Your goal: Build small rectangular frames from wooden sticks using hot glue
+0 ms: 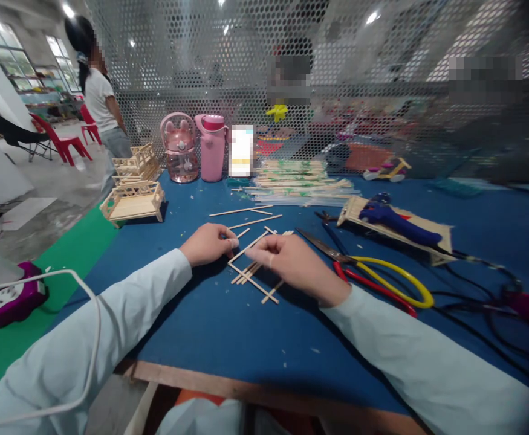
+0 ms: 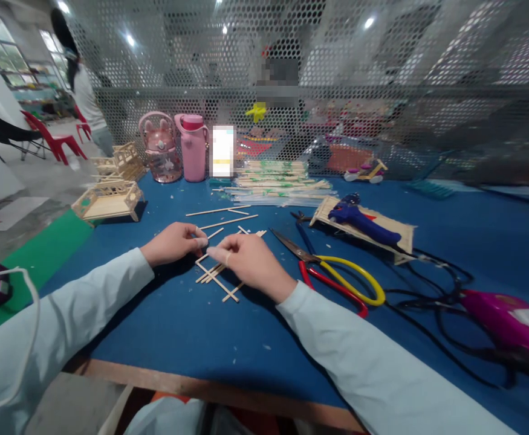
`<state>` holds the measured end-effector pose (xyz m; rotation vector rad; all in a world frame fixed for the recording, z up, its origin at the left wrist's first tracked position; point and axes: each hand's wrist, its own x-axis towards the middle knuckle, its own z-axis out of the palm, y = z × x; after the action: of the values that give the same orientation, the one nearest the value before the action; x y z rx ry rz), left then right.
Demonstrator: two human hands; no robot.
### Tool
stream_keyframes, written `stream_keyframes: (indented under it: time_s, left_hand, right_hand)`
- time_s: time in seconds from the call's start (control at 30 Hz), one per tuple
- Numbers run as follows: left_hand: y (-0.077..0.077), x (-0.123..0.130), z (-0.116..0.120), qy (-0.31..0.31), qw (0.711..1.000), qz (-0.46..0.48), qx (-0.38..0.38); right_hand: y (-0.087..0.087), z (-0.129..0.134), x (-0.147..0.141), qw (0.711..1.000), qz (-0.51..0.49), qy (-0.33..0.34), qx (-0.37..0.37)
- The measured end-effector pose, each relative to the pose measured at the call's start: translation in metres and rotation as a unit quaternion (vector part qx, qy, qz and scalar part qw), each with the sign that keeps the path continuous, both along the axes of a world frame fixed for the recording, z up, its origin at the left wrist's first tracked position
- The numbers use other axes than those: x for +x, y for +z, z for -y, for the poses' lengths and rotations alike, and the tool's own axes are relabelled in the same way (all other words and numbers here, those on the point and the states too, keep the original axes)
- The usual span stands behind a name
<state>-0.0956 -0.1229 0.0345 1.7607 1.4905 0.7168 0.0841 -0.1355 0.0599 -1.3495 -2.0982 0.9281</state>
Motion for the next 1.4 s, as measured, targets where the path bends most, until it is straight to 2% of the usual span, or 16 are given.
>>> stream_keyframes:
  time_s: [0.13, 0.4, 0.57, 0.7, 0.83, 0.9, 1.17, 1.4]
  left_hand:
    - [0.0, -0.001, -0.001, 0.004, 1.0, -0.004, 0.015]
    - [-0.003, -0.01, 0.003, 0.069, 0.993, -0.009, 0.09]
    - [0.002, -0.025, 0.01, 0.108, 0.983, -0.05, 0.14]
    - [0.006, -0.028, 0.013, 0.107, 0.977, -0.095, 0.156]
    - [0.006, -0.025, 0.016, 0.086, 0.973, -0.132, 0.166]
    - [0.006, -0.023, 0.018, 0.072, 0.971, -0.147, 0.173]
    - [0.004, -0.022, 0.023, 0.04, 0.966, -0.191, 0.169]
    - [0.01, -0.018, 0.03, 0.029, 0.97, -0.2, 0.138]
  right_hand:
    - [0.008, -0.01, 0.018, 0.994, -0.055, -0.079, 0.053]
    - [0.016, -0.023, 0.046, 0.974, 0.019, -0.143, 0.175]
    - [0.008, -0.04, 0.069, 0.971, 0.071, -0.173, 0.148]
    - [0.003, -0.044, 0.076, 0.969, 0.1, -0.152, 0.165]
    - [-0.001, -0.045, 0.074, 0.955, 0.172, -0.051, 0.236]
    - [-0.003, -0.045, 0.072, 0.949, 0.196, -0.027, 0.246]
    - [-0.007, -0.031, 0.065, 0.954, 0.166, -0.046, 0.246]
    - [-0.013, -0.024, 0.087, 0.958, 0.155, -0.07, 0.231]
